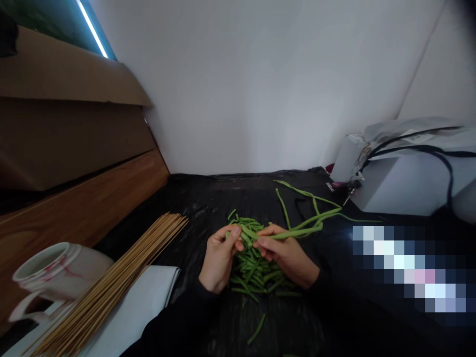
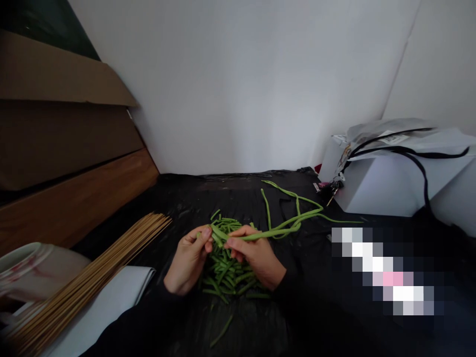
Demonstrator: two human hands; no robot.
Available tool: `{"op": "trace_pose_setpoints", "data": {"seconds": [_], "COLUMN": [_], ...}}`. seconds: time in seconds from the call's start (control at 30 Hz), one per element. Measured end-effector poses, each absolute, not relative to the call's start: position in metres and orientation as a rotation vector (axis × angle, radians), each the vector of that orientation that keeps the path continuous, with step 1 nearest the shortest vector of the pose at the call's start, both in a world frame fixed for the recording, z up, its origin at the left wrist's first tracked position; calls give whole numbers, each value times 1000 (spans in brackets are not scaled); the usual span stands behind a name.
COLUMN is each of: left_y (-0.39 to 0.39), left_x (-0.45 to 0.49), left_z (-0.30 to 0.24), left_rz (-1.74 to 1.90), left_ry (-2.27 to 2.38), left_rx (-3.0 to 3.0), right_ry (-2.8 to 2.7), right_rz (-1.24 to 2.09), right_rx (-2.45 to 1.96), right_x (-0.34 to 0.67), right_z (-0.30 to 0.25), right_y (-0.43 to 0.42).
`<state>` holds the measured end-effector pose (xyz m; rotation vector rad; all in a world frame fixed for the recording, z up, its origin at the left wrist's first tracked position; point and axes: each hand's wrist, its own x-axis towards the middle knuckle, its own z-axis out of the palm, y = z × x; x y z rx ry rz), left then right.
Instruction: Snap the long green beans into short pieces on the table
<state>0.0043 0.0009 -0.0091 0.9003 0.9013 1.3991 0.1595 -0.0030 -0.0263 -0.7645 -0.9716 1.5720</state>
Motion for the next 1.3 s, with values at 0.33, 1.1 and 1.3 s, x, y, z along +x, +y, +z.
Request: {"op": "trace_pose_setpoints", "data": {"seconds": [0.33,1.1,1.3], "left_y": [13,-5,-4], "left_x": [-10,-15,-18], "left_z": [-1,10,7], "left_rz": [1371,811,782], "left_ry": [748,863,818], "left_rx": [711,1358,1437], "right_ry": [-889,-845,-978], "right_rz": [1598,1705,1676], "right_rx": [-714,-629,-714], "right_x": [173,186,184], "right_z": [-20,-4,-7], "right_y": [1,1,0]}}
